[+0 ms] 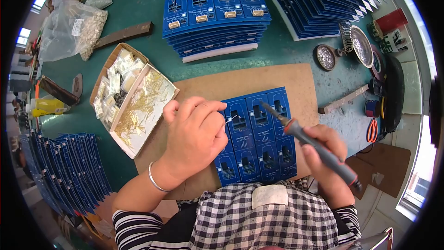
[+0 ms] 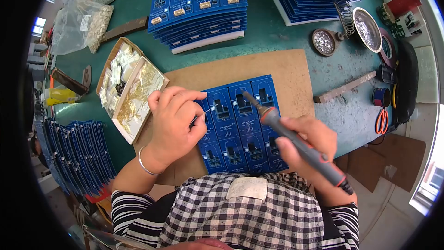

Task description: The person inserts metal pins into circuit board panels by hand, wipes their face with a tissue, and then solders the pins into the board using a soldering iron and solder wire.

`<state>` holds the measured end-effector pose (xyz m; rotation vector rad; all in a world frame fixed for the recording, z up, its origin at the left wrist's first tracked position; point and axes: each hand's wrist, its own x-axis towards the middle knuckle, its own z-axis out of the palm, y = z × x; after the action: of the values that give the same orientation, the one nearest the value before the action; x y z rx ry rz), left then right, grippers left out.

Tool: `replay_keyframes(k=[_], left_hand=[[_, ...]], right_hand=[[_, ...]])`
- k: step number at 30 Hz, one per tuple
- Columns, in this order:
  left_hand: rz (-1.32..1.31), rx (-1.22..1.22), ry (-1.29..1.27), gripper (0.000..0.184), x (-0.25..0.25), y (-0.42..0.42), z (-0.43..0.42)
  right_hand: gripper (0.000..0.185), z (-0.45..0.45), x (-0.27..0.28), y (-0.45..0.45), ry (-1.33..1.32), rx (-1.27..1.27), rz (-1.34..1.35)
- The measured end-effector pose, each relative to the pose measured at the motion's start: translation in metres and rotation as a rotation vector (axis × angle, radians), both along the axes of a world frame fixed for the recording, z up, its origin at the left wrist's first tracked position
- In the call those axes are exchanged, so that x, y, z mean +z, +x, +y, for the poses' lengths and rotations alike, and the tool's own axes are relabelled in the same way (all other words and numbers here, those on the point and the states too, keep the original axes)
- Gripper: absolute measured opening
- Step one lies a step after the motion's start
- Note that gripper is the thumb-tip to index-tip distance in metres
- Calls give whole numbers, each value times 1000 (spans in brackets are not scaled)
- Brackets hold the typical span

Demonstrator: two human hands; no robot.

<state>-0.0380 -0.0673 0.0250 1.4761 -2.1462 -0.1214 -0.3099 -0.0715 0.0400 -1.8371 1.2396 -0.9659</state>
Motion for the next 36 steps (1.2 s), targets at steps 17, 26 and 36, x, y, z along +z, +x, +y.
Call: replay_keyframes(k=[17, 26, 36], left_hand=[[20, -112, 31, 18, 0, -30, -15], [26, -124, 13, 17, -3, -32, -19], [25, -171, 17, 15, -9, -35, -17]], right_hand=[[29, -28, 13, -29, 319, 108, -57], [29, -26, 12, -40, 314, -51, -240], [29, -28, 12, -34, 271, 90, -109]])
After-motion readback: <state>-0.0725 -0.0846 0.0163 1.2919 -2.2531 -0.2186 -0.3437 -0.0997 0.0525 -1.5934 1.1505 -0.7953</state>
